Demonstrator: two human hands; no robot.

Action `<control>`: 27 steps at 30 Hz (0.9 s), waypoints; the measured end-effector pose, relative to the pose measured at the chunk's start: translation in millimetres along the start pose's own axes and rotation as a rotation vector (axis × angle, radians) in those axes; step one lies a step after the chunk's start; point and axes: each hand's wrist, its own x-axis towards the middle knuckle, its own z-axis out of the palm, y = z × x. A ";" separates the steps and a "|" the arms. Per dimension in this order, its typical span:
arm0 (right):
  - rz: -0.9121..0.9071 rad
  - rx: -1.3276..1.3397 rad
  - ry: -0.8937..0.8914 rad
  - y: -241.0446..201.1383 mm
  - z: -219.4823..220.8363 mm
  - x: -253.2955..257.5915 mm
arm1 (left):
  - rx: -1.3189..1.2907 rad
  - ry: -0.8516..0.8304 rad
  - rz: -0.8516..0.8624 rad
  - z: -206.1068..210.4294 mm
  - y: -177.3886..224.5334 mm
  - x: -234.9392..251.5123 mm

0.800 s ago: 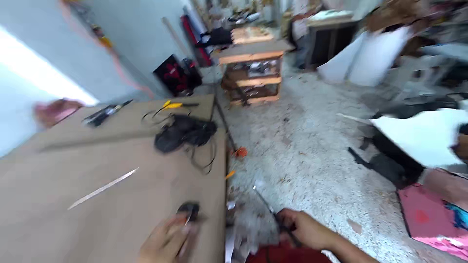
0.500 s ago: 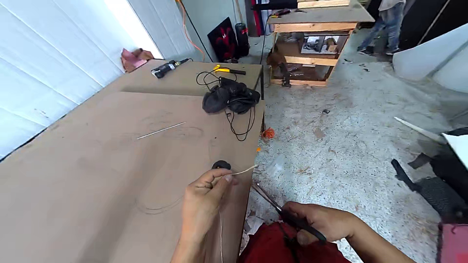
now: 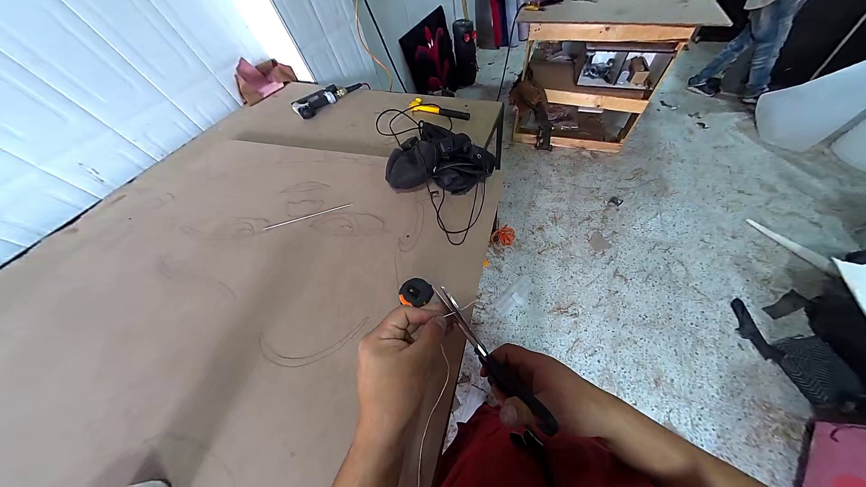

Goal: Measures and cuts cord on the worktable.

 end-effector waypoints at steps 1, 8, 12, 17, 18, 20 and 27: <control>0.013 -0.002 0.015 -0.1 1.4 0.0 | 0.002 -0.001 -0.002 -0.2 1.1 -0.2; -0.005 0.015 0.066 5.7 8.1 0.2 | 0.004 -0.003 -0.012 0.9 2.6 0.6; -0.022 -0.014 0.068 7.3 7.3 0.4 | -0.012 -0.004 -0.016 1.9 3.5 1.2; -0.061 -0.060 0.078 9.8 7.2 1.3 | -0.029 -0.004 -0.003 2.2 4.4 1.4; -0.077 -0.076 0.079 10.5 6.9 1.7 | -0.030 -0.003 -0.002 2.3 4.8 1.3; -0.104 -0.093 0.077 11.1 6.1 2.0 | -0.039 -0.004 -0.002 2.5 5.5 1.5; -0.086 -0.004 0.038 13.0 4.9 0.3 | -0.119 -0.038 -0.038 -2.3 -1.4 1.5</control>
